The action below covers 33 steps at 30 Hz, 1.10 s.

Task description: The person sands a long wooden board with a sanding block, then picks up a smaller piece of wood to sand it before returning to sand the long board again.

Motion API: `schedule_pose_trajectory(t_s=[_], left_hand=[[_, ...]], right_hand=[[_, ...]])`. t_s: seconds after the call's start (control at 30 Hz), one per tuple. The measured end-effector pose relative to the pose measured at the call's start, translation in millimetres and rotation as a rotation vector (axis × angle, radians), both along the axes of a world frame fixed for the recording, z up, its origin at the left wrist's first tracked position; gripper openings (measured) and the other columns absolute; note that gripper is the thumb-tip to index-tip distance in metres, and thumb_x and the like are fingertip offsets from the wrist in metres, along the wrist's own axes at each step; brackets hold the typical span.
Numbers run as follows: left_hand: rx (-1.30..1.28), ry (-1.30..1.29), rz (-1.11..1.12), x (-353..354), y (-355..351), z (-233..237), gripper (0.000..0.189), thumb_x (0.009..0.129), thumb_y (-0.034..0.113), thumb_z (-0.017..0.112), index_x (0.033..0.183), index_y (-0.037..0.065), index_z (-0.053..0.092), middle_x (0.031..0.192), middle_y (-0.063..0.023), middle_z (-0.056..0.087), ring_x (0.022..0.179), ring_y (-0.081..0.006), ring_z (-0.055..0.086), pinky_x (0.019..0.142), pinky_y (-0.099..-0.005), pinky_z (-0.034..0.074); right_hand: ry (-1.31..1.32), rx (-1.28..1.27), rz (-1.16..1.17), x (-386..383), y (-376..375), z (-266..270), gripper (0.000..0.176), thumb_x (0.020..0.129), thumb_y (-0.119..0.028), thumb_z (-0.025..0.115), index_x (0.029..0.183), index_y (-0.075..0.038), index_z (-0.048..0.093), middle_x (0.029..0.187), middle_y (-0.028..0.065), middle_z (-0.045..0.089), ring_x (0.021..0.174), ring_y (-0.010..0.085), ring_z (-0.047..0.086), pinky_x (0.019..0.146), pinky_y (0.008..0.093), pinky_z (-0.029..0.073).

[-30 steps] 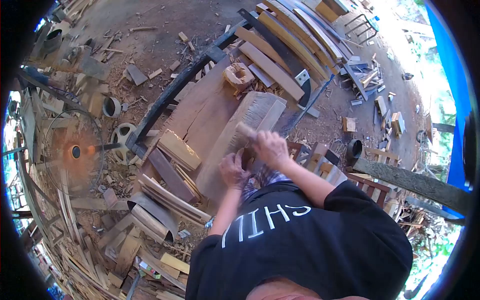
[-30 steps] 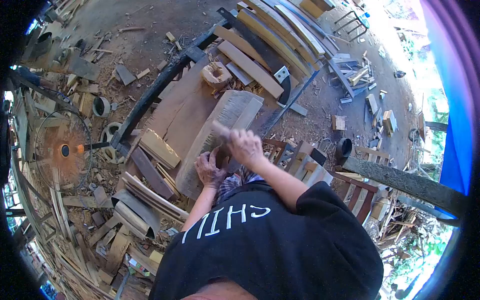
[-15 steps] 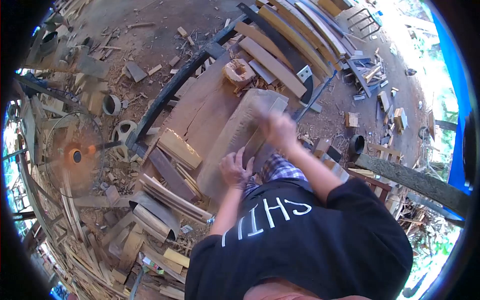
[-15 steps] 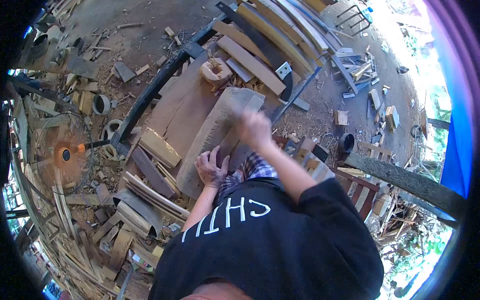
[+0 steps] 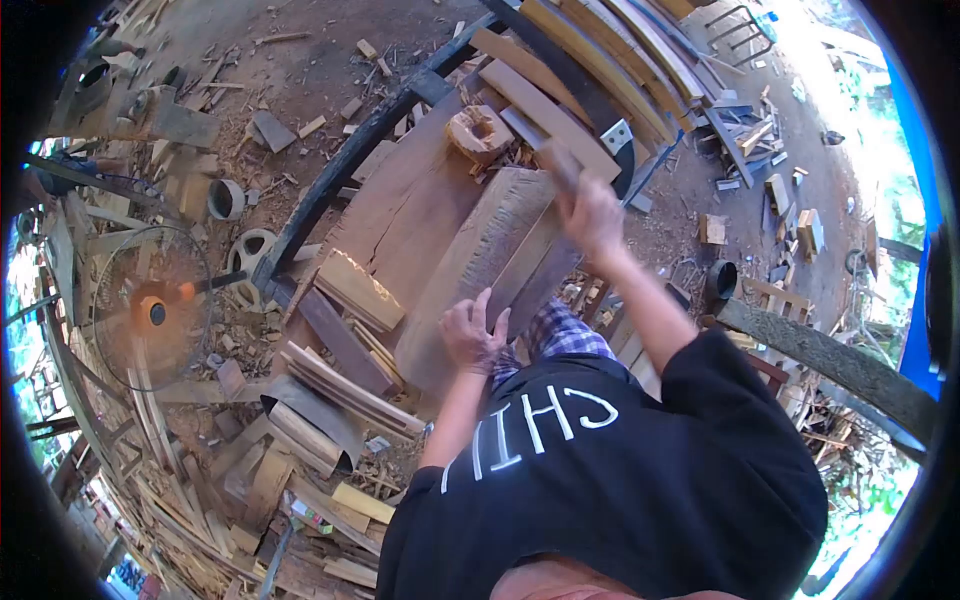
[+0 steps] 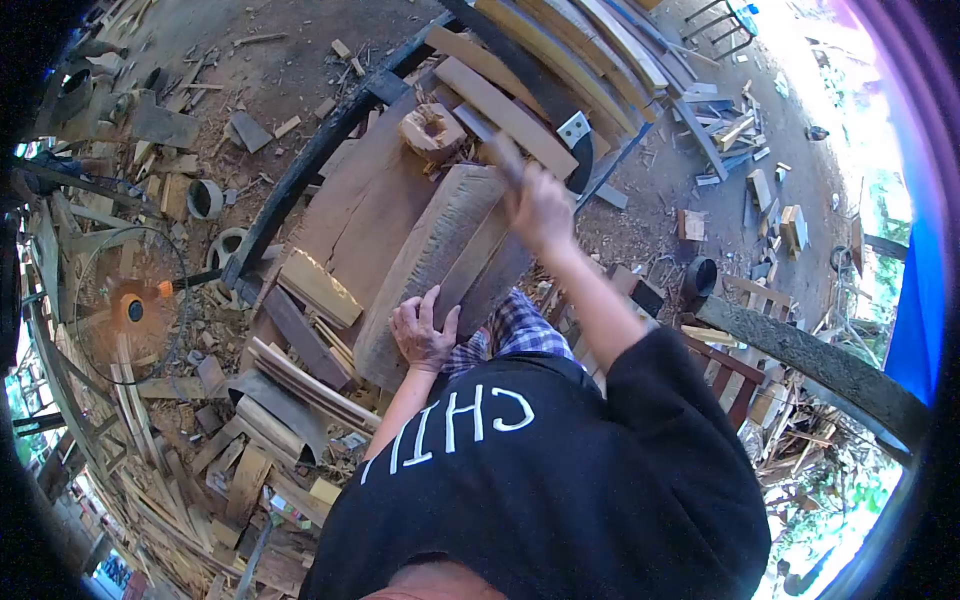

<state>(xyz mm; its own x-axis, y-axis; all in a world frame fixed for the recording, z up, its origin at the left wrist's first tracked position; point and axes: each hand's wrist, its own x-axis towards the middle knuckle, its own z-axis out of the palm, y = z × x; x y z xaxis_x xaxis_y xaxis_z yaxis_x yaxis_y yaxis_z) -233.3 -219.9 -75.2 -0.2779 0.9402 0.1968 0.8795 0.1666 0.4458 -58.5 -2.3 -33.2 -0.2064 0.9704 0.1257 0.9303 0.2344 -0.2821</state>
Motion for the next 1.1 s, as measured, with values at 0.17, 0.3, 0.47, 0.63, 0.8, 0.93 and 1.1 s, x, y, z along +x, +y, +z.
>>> schedule_pose_trajectory(t_s=[0.17, 0.3, 0.47, 0.63, 0.8, 0.93, 1.1], left_hand=[[0.087, 0.02, 0.05, 0, 3, -1, 0.052, 0.079, 0.045, 0.075, 0.124, 0.023, 0.061, 0.097, -0.0052, 0.054, 0.088, -0.0264, 0.055, 0.077, -0.0426, 0.044], [0.061, 0.01, 0.027, -1, 3, 7, 0.052, 0.079, 0.045, 0.076, 0.123, 0.021, 0.061, 0.098, -0.0061, 0.053, 0.088, -0.0275, 0.055, 0.078, -0.0428, 0.045], [0.032, -0.027, 0.027, 0, 3, 0, 0.051, 0.08, 0.049, 0.075, 0.12, 0.02, 0.063, 0.1, -0.0065, 0.052, 0.095, -0.0277, 0.052, 0.085, -0.0444, 0.042], [0.01, 0.043, 0.022, 5, 3, -3, 0.053, 0.081, 0.05, 0.073, 0.123, 0.021, 0.061, 0.1, -0.0079, 0.054, 0.093, -0.0288, 0.053, 0.082, -0.0454, 0.041], [0.01, -0.005, 0.035, 6, 2, -4, 0.052, 0.081, 0.048, 0.073, 0.124, 0.021, 0.064, 0.099, -0.0078, 0.054, 0.095, -0.0286, 0.052, 0.084, -0.0466, 0.038], [0.038, 0.08, 0.024, 5, 4, 2, 0.05, 0.081, 0.046, 0.074, 0.124, 0.023, 0.064, 0.097, -0.006, 0.055, 0.087, -0.0266, 0.054, 0.078, -0.0441, 0.042], [0.055, 0.065, 0.027, 5, 2, -3, 0.051, 0.081, 0.046, 0.074, 0.125, 0.023, 0.063, 0.097, -0.0061, 0.055, 0.088, -0.0264, 0.054, 0.077, -0.0443, 0.042]], right_hand=[[0.037, -0.101, -0.211, 45, 77, 14, 0.045, 0.091, -0.042, 0.063, 0.113, -0.005, 0.05, 0.096, 0.0258, 0.067, 0.091, 0.0447, 0.067, 0.079, 0.0533, 0.052], [0.348, -0.084, -0.417, 69, 34, 40, 0.053, 0.089, -0.046, 0.068, 0.112, -0.001, 0.054, 0.097, 0.0276, 0.069, 0.096, 0.0466, 0.066, 0.083, 0.0499, 0.051], [0.348, -0.203, -0.358, 70, -33, 43, 0.052, 0.088, -0.046, 0.069, 0.116, -0.004, 0.055, 0.097, 0.0223, 0.07, 0.092, 0.0409, 0.068, 0.081, 0.0472, 0.052], [0.201, -0.125, 0.25, -17, -104, 23, 0.031, 0.082, -0.026, 0.07, 0.104, -0.01, 0.056, 0.087, 0.0129, 0.064, 0.08, 0.0321, 0.066, 0.069, 0.0452, 0.054], [0.003, 0.018, 0.293, -17, -64, -20, 0.036, 0.08, -0.032, 0.071, 0.103, -0.01, 0.053, 0.088, 0.0105, 0.061, 0.077, 0.0304, 0.063, 0.064, 0.0442, 0.051], [0.01, 0.036, 0.074, -3, 22, -3, 0.034, 0.087, -0.031, 0.067, 0.104, -0.006, 0.052, 0.086, 0.0139, 0.063, 0.078, 0.0325, 0.064, 0.066, 0.0446, 0.052], [-0.014, -0.084, 0.342, -23, -98, 0, 0.042, 0.082, -0.031, 0.07, 0.113, -0.008, 0.054, 0.086, 0.0131, 0.062, 0.077, 0.0313, 0.063, 0.061, 0.0455, 0.05]])
